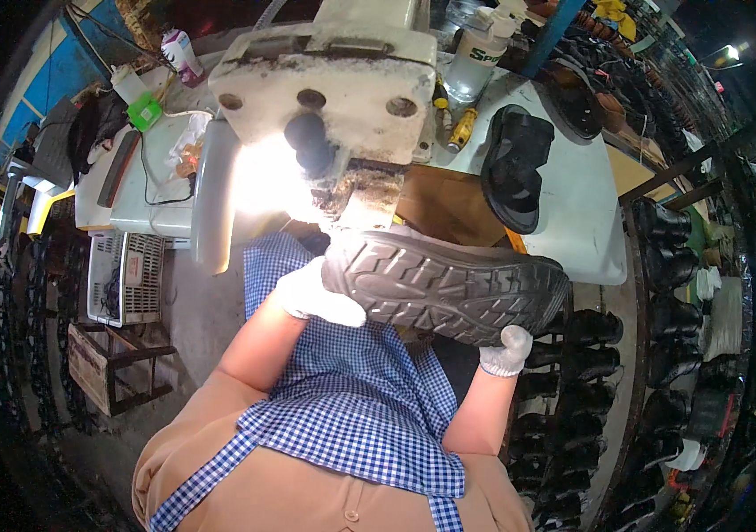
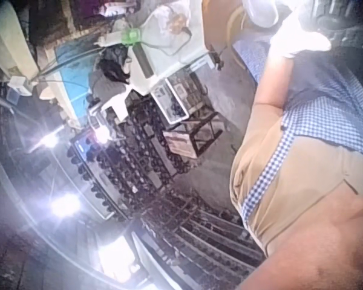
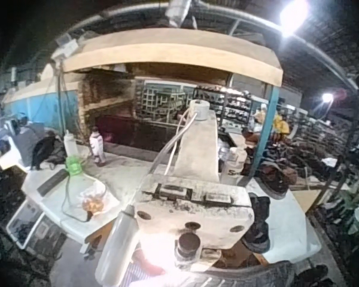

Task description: Stitching soles onto shoes using an industrial sewing machine.

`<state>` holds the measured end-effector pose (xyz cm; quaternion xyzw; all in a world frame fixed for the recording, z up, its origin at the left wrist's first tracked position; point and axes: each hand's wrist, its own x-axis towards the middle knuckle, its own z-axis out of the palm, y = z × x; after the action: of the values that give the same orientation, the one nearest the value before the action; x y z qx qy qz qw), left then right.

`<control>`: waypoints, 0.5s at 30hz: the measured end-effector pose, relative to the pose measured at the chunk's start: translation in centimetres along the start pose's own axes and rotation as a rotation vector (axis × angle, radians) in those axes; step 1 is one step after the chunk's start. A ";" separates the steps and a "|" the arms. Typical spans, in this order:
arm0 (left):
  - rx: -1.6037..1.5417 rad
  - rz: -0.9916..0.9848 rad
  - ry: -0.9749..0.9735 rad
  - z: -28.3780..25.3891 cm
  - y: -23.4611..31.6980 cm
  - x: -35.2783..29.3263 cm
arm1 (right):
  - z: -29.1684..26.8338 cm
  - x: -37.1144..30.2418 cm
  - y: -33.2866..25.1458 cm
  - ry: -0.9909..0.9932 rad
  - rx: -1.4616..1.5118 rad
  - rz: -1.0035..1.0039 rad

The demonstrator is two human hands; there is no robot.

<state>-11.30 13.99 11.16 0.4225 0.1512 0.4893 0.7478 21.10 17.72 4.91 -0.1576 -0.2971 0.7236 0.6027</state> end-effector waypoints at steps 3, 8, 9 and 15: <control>-0.015 0.035 -0.007 -1.4 -0.5 -0.8 | 0.3 -0.3 -0.2 -0.075 -0.112 -0.059; 0.046 0.198 0.142 -3.7 -2.6 -2.7 | 1.3 -0.8 -0.4 -0.043 -0.373 -0.115; 0.021 0.191 0.175 -4.1 -2.9 -3.2 | 1.6 -0.8 -0.3 -0.048 -0.391 -0.119; 0.101 0.176 0.348 -4.8 -1.4 -5.5 | 3.6 0.2 2.3 -0.202 -0.381 0.000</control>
<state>-16.10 11.33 6.16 0.3799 0.2649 0.6104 0.6426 17.10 16.83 6.28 -0.1951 -0.4875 0.6664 0.5293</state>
